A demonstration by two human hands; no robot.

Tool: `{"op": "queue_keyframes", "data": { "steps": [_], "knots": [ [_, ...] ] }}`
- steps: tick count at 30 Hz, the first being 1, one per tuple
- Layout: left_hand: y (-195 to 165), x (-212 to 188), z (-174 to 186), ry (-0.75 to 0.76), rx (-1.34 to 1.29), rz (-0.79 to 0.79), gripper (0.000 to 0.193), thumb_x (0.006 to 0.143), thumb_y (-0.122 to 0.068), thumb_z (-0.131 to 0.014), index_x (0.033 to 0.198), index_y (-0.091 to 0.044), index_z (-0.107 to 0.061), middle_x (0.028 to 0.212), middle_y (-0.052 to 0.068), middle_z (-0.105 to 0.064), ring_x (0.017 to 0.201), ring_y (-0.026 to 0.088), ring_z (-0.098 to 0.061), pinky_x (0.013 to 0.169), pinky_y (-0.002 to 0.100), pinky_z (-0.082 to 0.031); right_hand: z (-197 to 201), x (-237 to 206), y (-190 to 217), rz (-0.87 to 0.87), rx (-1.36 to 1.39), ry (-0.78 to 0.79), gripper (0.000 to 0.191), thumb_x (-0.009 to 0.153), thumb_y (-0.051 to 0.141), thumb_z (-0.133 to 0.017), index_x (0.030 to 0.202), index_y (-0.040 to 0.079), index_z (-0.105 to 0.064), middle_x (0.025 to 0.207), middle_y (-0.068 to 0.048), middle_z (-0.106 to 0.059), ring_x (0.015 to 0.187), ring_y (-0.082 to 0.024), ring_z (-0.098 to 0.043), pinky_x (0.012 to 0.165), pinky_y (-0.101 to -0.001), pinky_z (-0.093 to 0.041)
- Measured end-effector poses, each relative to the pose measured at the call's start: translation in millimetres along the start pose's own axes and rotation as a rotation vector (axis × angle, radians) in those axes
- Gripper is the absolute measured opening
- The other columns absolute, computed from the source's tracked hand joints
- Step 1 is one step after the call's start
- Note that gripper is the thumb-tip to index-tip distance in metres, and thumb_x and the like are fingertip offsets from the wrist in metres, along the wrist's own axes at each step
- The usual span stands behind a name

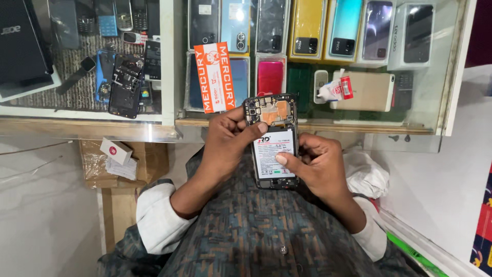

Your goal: The person opens a Mercury brand battery package, removes the battery, and places it into a disassembled smartphone chassis. They apply adhesive to the interior of the chassis, then reposition the battery and align the back cover. The person handles the battery, adhesive tube, and phone chassis throughout.

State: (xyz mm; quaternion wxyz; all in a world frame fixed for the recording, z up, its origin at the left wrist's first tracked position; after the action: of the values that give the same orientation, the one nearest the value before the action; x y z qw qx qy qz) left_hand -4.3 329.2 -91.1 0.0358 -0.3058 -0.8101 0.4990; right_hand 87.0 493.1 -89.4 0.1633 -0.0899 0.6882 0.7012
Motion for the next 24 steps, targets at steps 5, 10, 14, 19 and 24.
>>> {"op": "queue_keyframes", "data": {
  "steps": [5, 10, 14, 19, 24],
  "knots": [
    [10, 1, 5, 0.009, -0.101, 0.076, 0.033, 0.094, -0.005, -0.071, 0.126, 0.001, -0.066, 0.110, 0.007, -0.076, 0.097, 0.010, -0.070, 0.089, 0.027, -0.055, -2, 4, -11, -0.028, 0.143, 0.003, 0.017, 0.088, 0.011, -0.078, 0.095, -0.004, -0.073, 0.084, -0.006, -0.077, 0.071, -0.005, -0.068, 0.063, -0.0208, -0.054],
    [24, -2, 19, 0.018, 0.028, 0.158, 0.036, 0.088, -0.007, -0.078, 0.121, 0.000, -0.066, 0.108, 0.005, -0.075, 0.096, 0.010, -0.070, 0.087, 0.028, -0.058, -13, 20, -20, -0.032, 0.218, 0.009, 0.017, 0.091, 0.010, -0.079, 0.099, -0.004, -0.073, 0.088, -0.007, -0.076, 0.074, -0.006, -0.066, 0.068, -0.0213, -0.053],
    [30, -7, 38, -0.014, 0.047, 0.085, 0.025, 0.092, -0.010, -0.079, 0.112, 0.003, -0.073, 0.103, 0.007, -0.078, 0.093, 0.010, -0.071, 0.084, 0.029, -0.059, -27, 38, -18, -0.053, 0.154, 0.041, 0.018, 0.090, 0.009, -0.079, 0.101, -0.004, -0.073, 0.092, -0.008, -0.077, 0.078, -0.007, -0.068, 0.071, -0.0221, -0.055],
    [29, -9, 65, -0.124, 0.033, 0.021, 0.021, 0.091, -0.008, -0.081, 0.107, 0.004, -0.074, 0.097, 0.010, -0.077, 0.087, 0.011, -0.071, 0.077, 0.029, -0.059, -50, 54, -10, -0.071, 0.178, 0.067, 0.023, 0.090, 0.010, -0.077, 0.108, -0.004, -0.072, 0.098, -0.008, -0.077, 0.084, -0.008, -0.070, 0.078, -0.0237, -0.057],
    [22, -15, 86, -0.234, -0.015, -0.015, 0.023, 0.091, -0.010, -0.080, 0.109, 0.004, -0.074, 0.098, 0.009, -0.078, 0.087, 0.010, -0.072, 0.078, 0.028, -0.060, -74, 64, -12, -0.077, 0.204, 0.075, 0.029, 0.087, 0.010, -0.078, 0.112, -0.001, -0.069, 0.101, -0.005, -0.076, 0.088, -0.007, -0.070, 0.082, -0.0233, -0.056]
  ]
}}
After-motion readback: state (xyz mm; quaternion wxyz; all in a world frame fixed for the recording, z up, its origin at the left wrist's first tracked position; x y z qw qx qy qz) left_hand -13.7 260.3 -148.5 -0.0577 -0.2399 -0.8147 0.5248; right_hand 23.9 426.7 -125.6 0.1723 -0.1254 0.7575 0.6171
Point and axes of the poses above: each hand's wrist, its own x-axis towards the middle knuckle, its own z-axis out of the back of the hand, y = z × x, the point moved 6 cm from there along x, towards the middle knuckle
